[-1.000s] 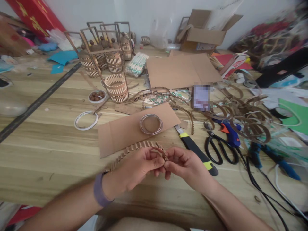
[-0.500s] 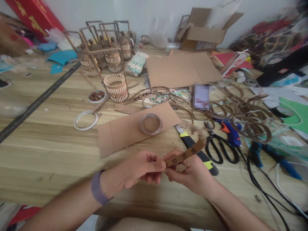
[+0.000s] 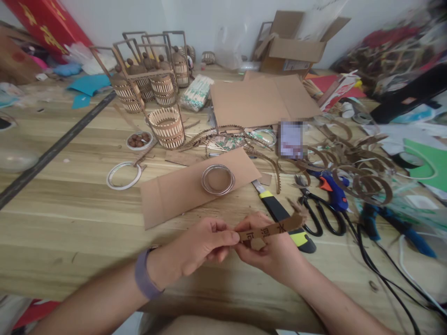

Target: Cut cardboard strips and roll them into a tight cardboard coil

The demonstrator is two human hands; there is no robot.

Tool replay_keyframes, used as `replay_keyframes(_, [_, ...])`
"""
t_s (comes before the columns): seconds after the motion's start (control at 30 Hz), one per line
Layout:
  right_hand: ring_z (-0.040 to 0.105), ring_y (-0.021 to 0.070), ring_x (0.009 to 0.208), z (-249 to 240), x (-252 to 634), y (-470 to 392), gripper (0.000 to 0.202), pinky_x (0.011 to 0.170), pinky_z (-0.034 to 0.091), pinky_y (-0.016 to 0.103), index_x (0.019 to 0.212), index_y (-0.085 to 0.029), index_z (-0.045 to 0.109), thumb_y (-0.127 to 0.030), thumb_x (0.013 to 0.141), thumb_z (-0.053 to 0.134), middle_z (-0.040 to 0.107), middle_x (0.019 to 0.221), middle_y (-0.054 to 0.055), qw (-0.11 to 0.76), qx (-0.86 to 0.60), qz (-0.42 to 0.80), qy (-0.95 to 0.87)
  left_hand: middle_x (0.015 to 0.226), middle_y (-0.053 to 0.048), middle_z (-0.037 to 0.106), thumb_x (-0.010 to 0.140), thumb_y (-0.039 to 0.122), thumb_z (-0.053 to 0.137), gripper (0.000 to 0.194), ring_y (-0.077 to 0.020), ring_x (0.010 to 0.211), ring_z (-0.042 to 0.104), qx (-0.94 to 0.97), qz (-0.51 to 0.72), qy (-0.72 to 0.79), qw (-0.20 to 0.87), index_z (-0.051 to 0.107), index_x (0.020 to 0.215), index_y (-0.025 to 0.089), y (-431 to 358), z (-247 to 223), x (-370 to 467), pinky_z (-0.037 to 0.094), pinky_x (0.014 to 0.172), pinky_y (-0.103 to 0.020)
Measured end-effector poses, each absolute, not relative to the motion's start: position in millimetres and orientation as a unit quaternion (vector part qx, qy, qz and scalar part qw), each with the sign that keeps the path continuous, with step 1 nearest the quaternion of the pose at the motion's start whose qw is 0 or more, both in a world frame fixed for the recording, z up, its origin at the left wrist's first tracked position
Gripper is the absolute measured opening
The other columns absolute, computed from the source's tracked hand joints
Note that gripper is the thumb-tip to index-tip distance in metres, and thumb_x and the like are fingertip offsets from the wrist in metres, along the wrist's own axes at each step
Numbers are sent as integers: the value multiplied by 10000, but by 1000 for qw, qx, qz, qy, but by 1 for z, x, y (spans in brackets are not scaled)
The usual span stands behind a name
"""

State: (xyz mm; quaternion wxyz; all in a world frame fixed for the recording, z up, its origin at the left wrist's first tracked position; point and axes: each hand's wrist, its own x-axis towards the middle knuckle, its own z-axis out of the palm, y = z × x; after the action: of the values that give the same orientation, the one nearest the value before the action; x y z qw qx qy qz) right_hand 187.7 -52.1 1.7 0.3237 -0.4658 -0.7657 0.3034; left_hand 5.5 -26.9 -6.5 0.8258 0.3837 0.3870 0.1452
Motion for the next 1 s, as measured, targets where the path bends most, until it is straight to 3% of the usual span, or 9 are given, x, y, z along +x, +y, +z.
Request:
replay_keyframes(0.1, [568, 118, 567, 2, 185, -55, 58, 508, 426, 218, 746, -214, 608, -199, 797, 630, 618, 629, -28, 348, -483, 331, -732, 429, 88, 398, 678, 565, 745, 449, -50, 411, 239, 352, 171, 349, 852, 510, 639, 184, -27, -5, 6, 135, 448, -249])
replay_keyframes(0.27, [553, 111, 592, -2, 185, -58, 112, 561, 447, 219, 750, -214, 571, -221, 851, 619, 601, 643, -30, 399, -475, 357, -698, 411, 104, 355, 683, 572, 766, 470, -50, 420, 226, 313, 193, 304, 879, 506, 658, 181, -28, -3, 8, 169, 456, -236])
replay_keyframes(0.43, [524, 97, 548, 0, 187, -56, 160, 529, 418, 208, 691, -214, 530, -192, 816, 627, 560, 599, -48, 365, -473, 359, -717, 468, 87, 417, 631, 616, 782, 514, -48, 442, 285, 339, 178, 348, 856, 529, 683, 172, -29, -6, 7, 181, 459, -231])
replay_keyframes(0.57, [570, 113, 579, 1, 188, -56, 63, 523, 431, 212, 742, -210, 585, -173, 789, 605, 614, 655, -27, 323, -481, 363, -730, 505, 63, 495, 649, 629, 762, 515, -48, 423, 321, 375, 129, 367, 842, 550, 723, 165, -28, -12, 3, 139, 435, -234])
replay_keyframes(0.77, [608, 142, 669, -4, 188, -57, 57, 595, 460, 241, 775, -217, 609, -163, 774, 627, 642, 694, -15, 313, -486, 338, -743, 478, 71, 478, 703, 565, 735, 427, -58, 423, 321, 393, 137, 378, 827, 559, 707, 176, -29, -12, 4, 163, 446, -236])
replay_keyframes(1.0, [542, 111, 556, -3, 185, -59, 91, 503, 425, 217, 740, -206, 584, -205, 824, 617, 568, 646, -23, 345, -481, 335, -733, 446, 85, 429, 711, 608, 739, 474, -47, 396, 243, 379, 170, 317, 853, 610, 788, 159, -27, -4, 2, 112, 446, -265])
